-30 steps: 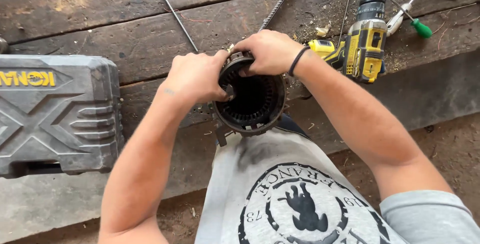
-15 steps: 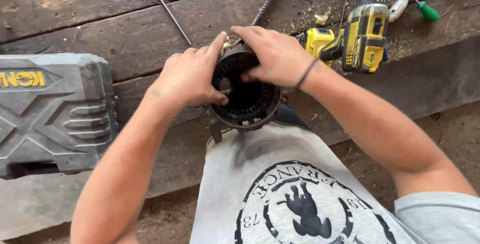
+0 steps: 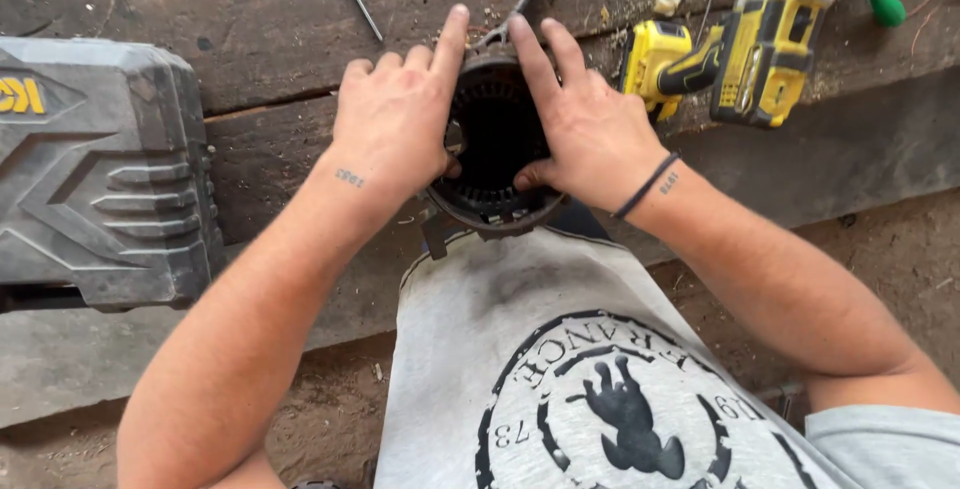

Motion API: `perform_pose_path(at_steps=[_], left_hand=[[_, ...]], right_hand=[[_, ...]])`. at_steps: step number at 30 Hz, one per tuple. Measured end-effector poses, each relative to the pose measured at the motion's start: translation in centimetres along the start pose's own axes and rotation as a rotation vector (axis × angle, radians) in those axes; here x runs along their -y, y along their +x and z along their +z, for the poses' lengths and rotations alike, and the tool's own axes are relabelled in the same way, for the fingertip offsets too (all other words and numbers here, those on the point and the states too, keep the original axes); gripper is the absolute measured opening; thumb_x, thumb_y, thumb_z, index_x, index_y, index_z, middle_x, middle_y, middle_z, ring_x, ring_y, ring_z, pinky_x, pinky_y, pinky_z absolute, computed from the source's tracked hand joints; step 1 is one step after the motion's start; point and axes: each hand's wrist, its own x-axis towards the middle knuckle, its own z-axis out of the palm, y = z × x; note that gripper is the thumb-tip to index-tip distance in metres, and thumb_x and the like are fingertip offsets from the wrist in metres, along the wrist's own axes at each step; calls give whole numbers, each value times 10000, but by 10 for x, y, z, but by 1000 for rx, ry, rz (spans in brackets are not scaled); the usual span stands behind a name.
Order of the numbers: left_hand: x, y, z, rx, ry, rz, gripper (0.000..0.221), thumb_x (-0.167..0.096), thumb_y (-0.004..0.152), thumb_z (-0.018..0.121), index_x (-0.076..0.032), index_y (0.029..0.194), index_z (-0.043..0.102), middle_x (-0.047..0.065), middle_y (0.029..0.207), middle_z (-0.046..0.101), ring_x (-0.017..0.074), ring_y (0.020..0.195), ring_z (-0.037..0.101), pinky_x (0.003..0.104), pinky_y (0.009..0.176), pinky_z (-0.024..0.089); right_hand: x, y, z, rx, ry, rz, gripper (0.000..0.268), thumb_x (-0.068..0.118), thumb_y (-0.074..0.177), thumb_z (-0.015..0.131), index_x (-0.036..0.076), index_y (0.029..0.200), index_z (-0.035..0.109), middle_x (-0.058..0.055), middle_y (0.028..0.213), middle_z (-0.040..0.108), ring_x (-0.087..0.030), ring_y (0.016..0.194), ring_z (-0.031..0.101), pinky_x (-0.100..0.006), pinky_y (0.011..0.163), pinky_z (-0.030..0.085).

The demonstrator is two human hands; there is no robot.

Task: Disassembling an electric motor using a power drill and screwdriver on a workbench

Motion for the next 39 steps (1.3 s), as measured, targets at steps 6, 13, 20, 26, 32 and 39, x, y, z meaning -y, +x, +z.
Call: perform_pose_path(at_steps=[6, 13, 20, 26, 32, 39], left_hand=[[-2, 2, -10, -40, -11, 113, 1489, -442, 484, 962, -118, 1638, 79, 112, 1436, 528, 365, 1045, 672, 489, 920, 457], [-15, -5, -1, -30, -23, 134, 1558, -699, 451, 931, -194, 1652, 78, 221, 1617, 292, 390, 1317, 476, 568, 1101, 300], [-28, -6, 15, -159, 104, 7, 1567, -663, 358, 899, -228, 1655, 135, 196, 1579, 368, 362, 1211, 555, 641, 1156, 211], [-24, -7, 21, -242, 22, 68, 1539, -642, 365, 923, -166, 1643, 208, 222, 1555, 388, 365, 1214, 544, 577, 1173, 234], [-30, -4, 13, -101, 3, 14, 1638, -744, 335, 931, -233, 1645, 92, 242, 1639, 223, 441, 1402, 412, 679, 1170, 131], [-36, -9, 18, -150, -11, -24, 1617, -691, 318, 924, -239, 1648, 124, 216, 1650, 226, 430, 1458, 367, 680, 1196, 105]], right_hand=[[-1, 5, 1, -67, -164, -31, 1589, 563, 482, 1007, 122, 1626, -5, -124, 1718, 132, -411, 1246, 544, -561, 755, 576], [-1, 1, 18, -99, -108, -27, 1622, 666, 461, 998, 108, 1634, 26, -149, 1708, 145, -366, 1451, 367, -535, 996, 445], [4, 3, 26, -215, -60, -4, 1615, 522, 366, 1024, 134, 1629, 96, -125, 1573, 357, -379, 1221, 519, -504, 861, 508], [-5, 6, 28, -206, -1, -73, 1605, 553, 405, 1033, 115, 1626, 88, -179, 1549, 342, -423, 1234, 497, -530, 927, 482], [-45, 8, -23, 45, 224, -267, 1329, 268, 603, 954, 140, 1635, 125, -218, 1607, 391, -367, 1380, 480, -450, 1061, 418], [-43, 34, -6, -43, 38, -182, 828, 382, 682, 848, 123, 1419, 572, -188, 1191, 713, -482, 1069, 643, -575, 809, 501]])
